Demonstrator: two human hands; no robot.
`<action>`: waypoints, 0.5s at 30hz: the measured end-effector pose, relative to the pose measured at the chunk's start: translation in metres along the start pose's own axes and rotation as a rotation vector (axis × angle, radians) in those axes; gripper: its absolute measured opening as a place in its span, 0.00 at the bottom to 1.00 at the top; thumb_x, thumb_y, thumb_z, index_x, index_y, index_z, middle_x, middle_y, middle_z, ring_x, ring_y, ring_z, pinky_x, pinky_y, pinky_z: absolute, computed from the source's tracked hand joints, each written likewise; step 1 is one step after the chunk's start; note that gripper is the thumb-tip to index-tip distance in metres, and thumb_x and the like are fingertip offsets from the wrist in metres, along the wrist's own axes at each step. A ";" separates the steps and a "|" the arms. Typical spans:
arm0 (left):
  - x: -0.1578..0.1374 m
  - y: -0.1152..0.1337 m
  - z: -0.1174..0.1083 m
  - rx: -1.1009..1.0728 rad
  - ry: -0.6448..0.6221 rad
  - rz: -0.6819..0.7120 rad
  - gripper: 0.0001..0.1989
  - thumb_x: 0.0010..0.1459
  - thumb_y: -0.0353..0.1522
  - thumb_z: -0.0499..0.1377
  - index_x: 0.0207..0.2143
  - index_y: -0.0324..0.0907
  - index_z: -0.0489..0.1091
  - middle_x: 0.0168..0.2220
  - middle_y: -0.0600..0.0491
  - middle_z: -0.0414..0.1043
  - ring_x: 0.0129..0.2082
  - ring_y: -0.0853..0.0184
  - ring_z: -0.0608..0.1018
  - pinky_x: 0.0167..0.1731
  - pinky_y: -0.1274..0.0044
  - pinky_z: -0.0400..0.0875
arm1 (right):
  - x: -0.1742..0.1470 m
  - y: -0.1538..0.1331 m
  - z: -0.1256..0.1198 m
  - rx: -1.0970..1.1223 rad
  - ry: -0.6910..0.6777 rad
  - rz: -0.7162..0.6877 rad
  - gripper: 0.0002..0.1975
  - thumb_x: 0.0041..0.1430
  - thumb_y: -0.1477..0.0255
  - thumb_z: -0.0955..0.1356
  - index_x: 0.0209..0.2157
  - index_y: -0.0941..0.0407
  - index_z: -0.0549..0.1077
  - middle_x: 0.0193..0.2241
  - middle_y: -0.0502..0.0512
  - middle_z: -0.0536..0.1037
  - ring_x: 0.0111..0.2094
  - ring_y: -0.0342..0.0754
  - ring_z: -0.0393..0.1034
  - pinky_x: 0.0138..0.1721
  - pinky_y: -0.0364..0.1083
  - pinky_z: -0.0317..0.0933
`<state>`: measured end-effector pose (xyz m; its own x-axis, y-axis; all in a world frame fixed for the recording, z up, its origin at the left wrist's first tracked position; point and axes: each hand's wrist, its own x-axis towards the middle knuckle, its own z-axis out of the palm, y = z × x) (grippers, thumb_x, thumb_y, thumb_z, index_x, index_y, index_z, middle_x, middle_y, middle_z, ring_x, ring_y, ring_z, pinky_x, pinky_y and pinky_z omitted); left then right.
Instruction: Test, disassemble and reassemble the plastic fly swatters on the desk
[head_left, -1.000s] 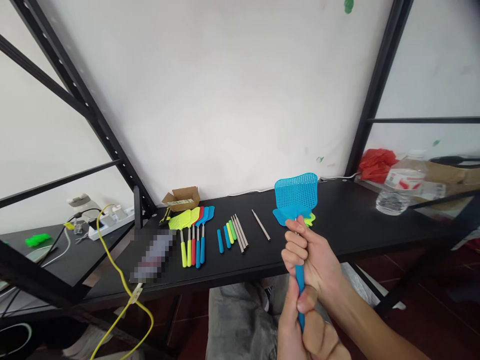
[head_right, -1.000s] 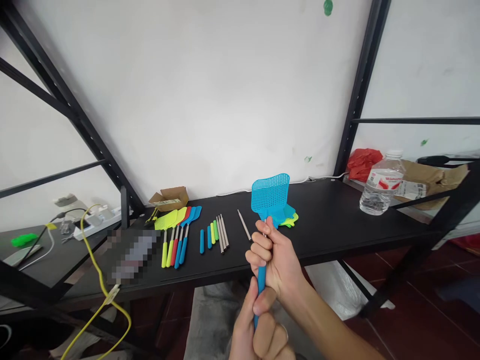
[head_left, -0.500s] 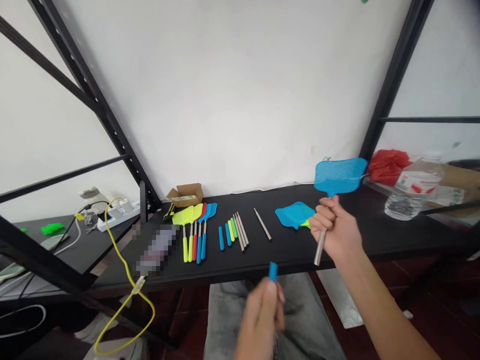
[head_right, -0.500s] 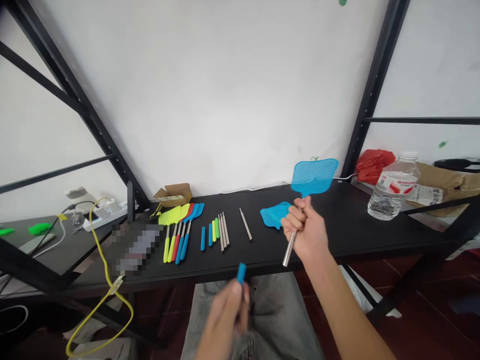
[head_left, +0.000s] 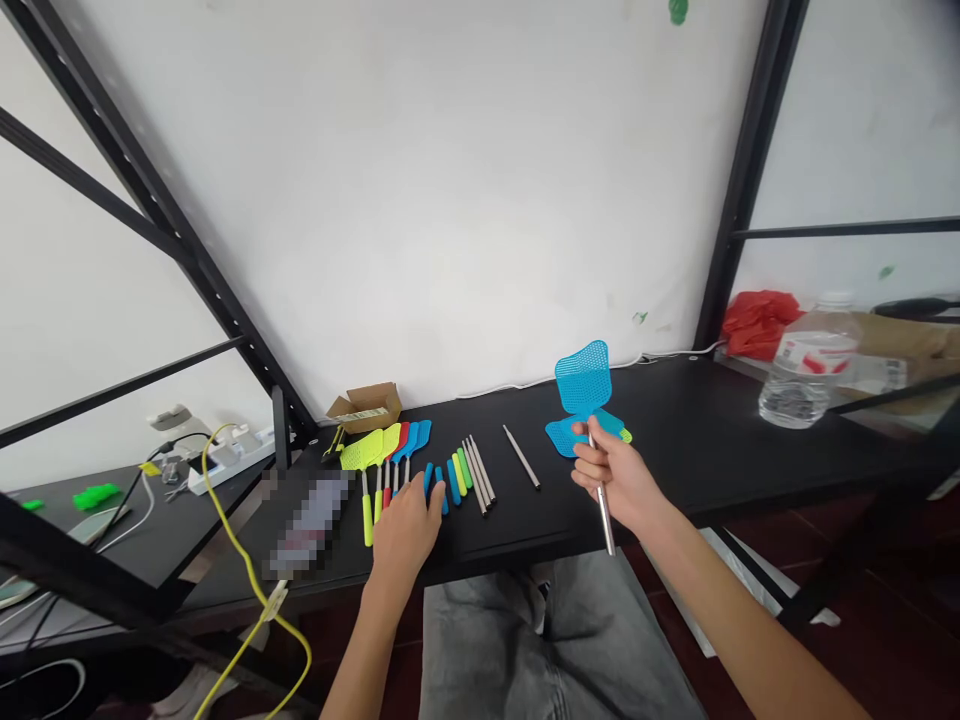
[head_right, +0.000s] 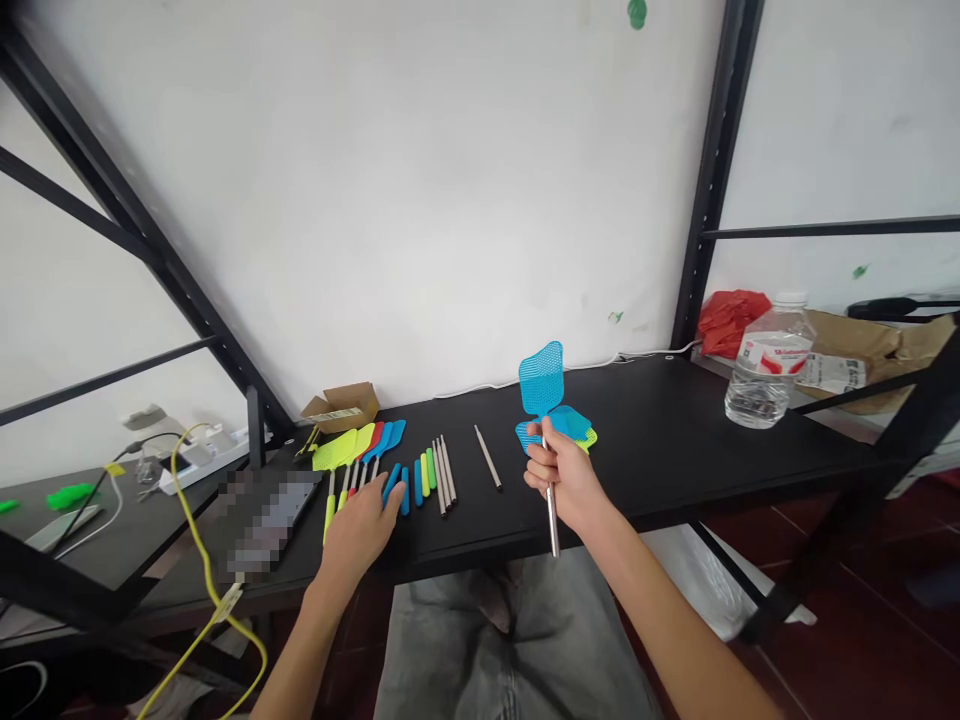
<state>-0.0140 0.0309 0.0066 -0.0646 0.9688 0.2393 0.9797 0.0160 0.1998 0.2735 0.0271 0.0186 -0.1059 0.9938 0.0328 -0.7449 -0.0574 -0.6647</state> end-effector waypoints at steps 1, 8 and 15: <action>-0.001 0.001 -0.003 -0.024 0.013 -0.001 0.25 0.65 0.44 0.44 0.56 0.39 0.66 0.49 0.41 0.74 0.47 0.50 0.76 0.37 0.69 0.67 | 0.001 0.003 0.000 -0.028 -0.008 0.013 0.14 0.57 0.60 0.70 0.32 0.57 0.69 0.16 0.37 0.43 0.16 0.35 0.30 0.15 0.38 0.40; -0.001 0.009 -0.024 -0.255 0.022 0.049 0.24 0.64 0.45 0.46 0.53 0.42 0.70 0.33 0.49 0.76 0.36 0.57 0.77 0.32 0.74 0.64 | 0.005 0.030 0.004 -0.236 -0.085 0.095 0.17 0.57 0.55 0.69 0.31 0.55 0.67 0.15 0.37 0.45 0.15 0.35 0.33 0.16 0.38 0.36; -0.007 0.063 -0.009 -0.805 -0.175 0.292 0.27 0.60 0.48 0.53 0.52 0.40 0.71 0.37 0.49 0.75 0.32 0.63 0.74 0.33 0.76 0.66 | 0.011 0.062 0.015 -0.685 -0.091 -0.077 0.20 0.59 0.53 0.64 0.24 0.54 0.64 0.15 0.42 0.53 0.14 0.37 0.41 0.16 0.41 0.35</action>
<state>0.0467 0.0230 0.0257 0.2627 0.9320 0.2496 0.5169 -0.3544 0.7793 0.2160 0.0331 -0.0110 -0.1463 0.9791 0.1412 -0.1721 0.1154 -0.9783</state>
